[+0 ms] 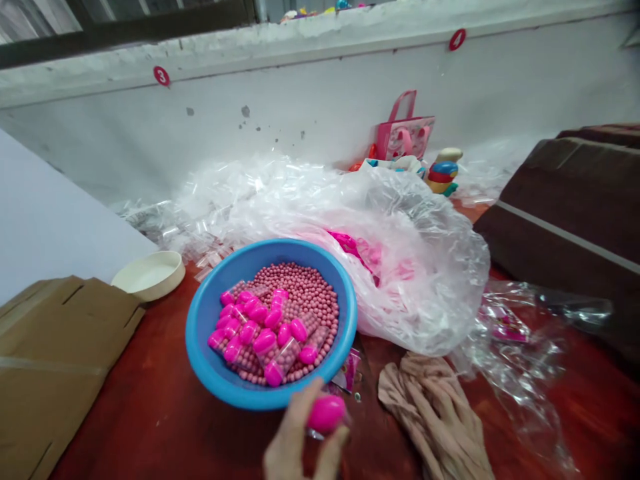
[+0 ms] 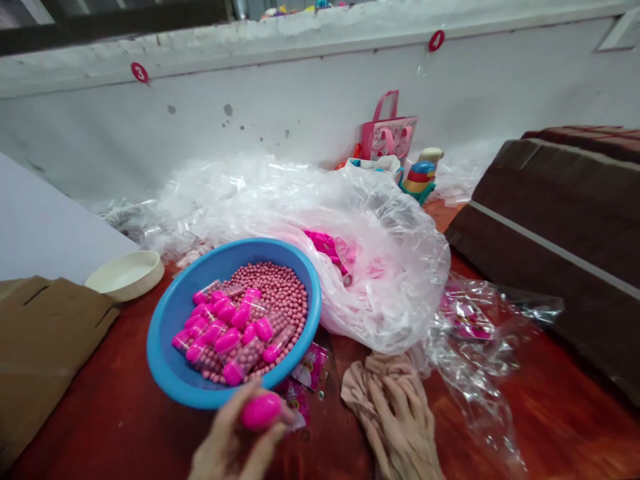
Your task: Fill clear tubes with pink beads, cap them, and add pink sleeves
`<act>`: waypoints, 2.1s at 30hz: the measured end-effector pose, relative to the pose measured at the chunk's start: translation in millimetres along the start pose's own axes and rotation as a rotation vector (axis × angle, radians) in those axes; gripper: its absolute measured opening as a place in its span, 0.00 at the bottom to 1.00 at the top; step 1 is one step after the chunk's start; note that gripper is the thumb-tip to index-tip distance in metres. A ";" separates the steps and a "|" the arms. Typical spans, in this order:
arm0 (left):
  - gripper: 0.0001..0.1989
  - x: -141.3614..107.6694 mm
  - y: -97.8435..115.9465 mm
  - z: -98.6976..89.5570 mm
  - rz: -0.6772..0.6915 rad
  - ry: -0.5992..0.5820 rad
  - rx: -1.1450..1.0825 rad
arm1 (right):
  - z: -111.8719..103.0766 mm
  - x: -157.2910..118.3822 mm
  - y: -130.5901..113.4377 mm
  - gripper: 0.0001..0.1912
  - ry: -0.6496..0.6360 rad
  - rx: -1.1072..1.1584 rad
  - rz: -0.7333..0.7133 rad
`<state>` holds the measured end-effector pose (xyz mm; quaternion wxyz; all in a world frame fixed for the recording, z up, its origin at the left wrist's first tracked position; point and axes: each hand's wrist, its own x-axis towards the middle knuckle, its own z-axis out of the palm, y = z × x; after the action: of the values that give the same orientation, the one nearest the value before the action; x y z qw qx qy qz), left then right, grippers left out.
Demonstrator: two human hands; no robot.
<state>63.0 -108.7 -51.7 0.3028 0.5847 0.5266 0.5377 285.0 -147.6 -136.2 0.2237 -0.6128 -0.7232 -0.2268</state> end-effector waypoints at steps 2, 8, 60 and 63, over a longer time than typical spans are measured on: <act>0.14 30.2 17.1 -20.1 -0.032 0.081 0.030 | 7.9 6.6 -0.8 0.13 -0.006 0.037 0.037; 0.20 106.0 20.2 -52.7 -0.114 0.087 0.166 | 20.5 27.9 6.7 0.14 0.047 0.068 0.147; 0.24 122.8 35.1 -65.1 0.450 -0.755 1.503 | 4.3 43.3 -10.6 0.17 -0.004 0.269 0.609; 0.21 104.5 34.4 -71.0 0.620 -0.570 1.198 | 3.5 43.8 -1.4 0.20 0.012 0.433 0.683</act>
<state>-8.2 -34.4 29.3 -0.1095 0.8894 0.4414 0.0454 276.9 -111.3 -112.7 0.4144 -0.7553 -0.5076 0.0142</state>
